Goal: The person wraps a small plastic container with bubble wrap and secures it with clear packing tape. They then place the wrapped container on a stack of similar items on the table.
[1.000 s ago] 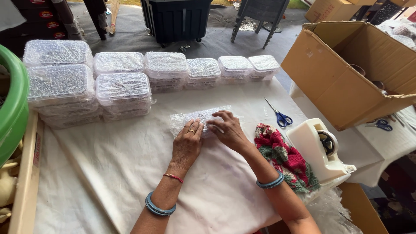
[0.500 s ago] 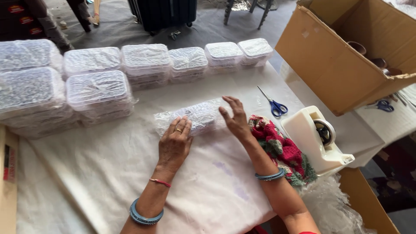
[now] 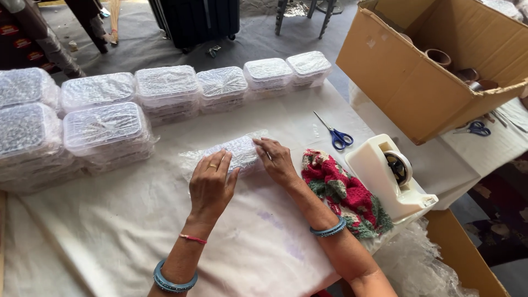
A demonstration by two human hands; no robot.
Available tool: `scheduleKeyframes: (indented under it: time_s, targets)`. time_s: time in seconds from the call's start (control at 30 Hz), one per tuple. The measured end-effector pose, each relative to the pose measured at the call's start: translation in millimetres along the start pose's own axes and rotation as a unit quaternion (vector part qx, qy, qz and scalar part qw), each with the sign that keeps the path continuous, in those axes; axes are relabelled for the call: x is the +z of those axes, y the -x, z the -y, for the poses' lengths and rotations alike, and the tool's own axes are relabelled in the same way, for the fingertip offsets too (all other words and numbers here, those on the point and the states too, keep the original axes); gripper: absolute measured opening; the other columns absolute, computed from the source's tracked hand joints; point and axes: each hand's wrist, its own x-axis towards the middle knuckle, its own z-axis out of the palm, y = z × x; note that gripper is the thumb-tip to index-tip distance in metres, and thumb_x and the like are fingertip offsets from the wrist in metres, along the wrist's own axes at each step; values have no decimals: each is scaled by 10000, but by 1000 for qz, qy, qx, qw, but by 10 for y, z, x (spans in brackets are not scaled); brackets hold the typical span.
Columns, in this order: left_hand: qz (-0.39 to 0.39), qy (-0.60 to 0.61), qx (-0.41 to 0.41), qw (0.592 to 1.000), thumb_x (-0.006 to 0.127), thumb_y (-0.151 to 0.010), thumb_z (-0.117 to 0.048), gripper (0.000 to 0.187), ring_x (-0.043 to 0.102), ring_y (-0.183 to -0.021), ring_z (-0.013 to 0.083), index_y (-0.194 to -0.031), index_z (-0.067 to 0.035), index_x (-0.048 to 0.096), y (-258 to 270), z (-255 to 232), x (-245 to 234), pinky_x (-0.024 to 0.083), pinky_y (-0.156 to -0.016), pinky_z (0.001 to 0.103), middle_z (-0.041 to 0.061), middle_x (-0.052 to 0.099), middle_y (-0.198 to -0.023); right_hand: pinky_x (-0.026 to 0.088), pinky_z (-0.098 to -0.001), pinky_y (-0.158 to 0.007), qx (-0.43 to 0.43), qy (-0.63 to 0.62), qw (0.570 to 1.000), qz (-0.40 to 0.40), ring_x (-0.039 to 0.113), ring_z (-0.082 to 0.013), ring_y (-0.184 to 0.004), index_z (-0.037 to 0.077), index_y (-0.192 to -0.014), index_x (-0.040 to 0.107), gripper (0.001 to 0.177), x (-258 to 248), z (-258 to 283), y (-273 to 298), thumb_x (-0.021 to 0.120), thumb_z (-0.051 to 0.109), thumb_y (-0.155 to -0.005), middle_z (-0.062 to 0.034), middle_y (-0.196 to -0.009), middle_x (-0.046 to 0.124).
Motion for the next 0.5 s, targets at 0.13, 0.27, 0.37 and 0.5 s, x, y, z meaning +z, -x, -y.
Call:
scheduleKeyframes:
  time_s: [0.13, 0.27, 0.37, 0.5]
  targets:
    - [-18, 70, -6, 997, 740, -922, -244, 394, 632, -1227, 280, -1270, -68, 685, -305, -115, 126, 499, -1069, 411, 106, 692, -1303, 475, -403, -1133, 39, -9, 997, -65, 565, -266, -1346, 127, -1347, 665, 399, -89, -28, -8, 666, 290, -983, -111, -1344, 676]
    - [27, 78, -36, 996, 723, -905, -296, 507, 601, -1286, 299, -1352, -75, 630, -672, 58, 675, 457, -1078, 422, 140, 668, -1343, 448, -451, -1090, 95, 40, 990, -93, 514, -312, -1323, 85, -1376, 607, 584, -239, 0, -7, 769, 320, -867, -146, -1369, 610]
    - [162, 61, -79, 982, 738, -817, -519, 759, 527, -1282, 328, -1391, -66, 535, -846, 136, 850, 380, -1075, 445, 164, 613, -1329, 436, -473, -1098, 113, 57, 989, -72, 490, -308, -1342, 96, -1412, 574, 669, -235, -41, -7, 799, 361, -841, -134, -1402, 580]
    - [286, 44, -131, 948, 626, -888, -647, 831, 531, -1312, 313, -1508, -116, 472, -799, 155, 962, 335, -1164, 456, 141, 617, -1361, 427, -487, -1111, 108, 61, 990, -61, 473, -305, -1371, 112, -1434, 558, 686, -195, -59, -28, 804, 374, -849, -127, -1438, 558]
